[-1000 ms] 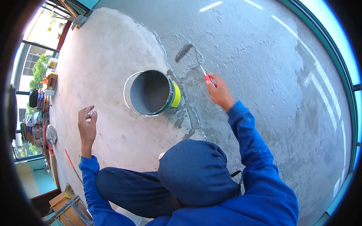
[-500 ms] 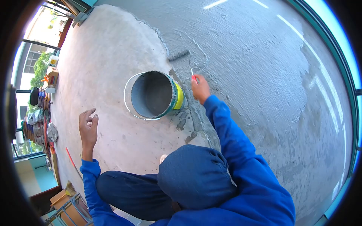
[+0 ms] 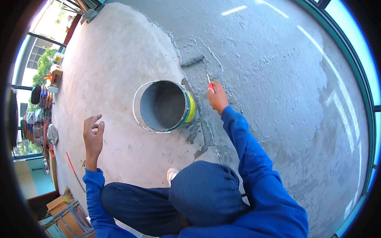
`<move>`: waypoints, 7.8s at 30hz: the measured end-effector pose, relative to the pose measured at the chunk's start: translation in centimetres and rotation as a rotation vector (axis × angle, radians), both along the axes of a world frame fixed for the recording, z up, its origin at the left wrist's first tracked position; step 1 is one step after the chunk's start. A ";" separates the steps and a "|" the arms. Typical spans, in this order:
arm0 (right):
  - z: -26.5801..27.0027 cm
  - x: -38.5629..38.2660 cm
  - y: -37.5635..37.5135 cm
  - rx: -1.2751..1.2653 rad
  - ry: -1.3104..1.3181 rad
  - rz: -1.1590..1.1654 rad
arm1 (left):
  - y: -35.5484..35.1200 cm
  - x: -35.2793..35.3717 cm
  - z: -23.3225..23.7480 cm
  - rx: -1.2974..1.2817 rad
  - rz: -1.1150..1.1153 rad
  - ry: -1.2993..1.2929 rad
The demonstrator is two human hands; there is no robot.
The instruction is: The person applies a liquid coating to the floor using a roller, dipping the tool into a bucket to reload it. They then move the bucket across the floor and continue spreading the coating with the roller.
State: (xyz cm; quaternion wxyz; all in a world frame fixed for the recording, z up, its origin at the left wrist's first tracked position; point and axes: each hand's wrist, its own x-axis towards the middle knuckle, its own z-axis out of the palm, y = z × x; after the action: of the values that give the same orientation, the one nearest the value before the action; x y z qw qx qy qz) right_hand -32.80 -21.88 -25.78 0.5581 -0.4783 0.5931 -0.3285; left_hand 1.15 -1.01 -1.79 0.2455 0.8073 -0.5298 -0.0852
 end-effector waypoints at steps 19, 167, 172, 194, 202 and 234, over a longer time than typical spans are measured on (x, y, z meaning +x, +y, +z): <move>1.7 12.7 -21.6 0.193 -0.235 0.043 | -0.1 1.9 -1.4 0.095 0.081 0.097; 5.8 -19.0 8.3 0.188 0.300 0.145 | -7.6 -7.1 -2.1 0.275 0.026 0.835; 5.9 -13.4 -3.8 0.238 0.028 0.199 | -8.5 -7.8 -2.9 0.285 0.064 1.003; 2.7 -7.7 -14.6 0.095 0.240 0.230 | -8.6 -5.8 -0.4 0.362 -0.019 0.783; 5.5 -20.8 7.8 0.291 0.313 0.137 | -10.6 -2.7 -0.7 0.514 -0.107 0.603; 4.8 -9.6 0.8 0.108 0.179 0.138 | -1.4 22.3 -8.4 0.316 0.335 -0.176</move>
State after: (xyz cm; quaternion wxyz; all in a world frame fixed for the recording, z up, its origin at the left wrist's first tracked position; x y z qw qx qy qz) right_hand -42.43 -21.05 -20.99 0.5492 -0.5146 0.6231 -0.2129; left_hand 23.44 -2.38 -10.21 0.0795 0.9167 -0.3879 -0.0544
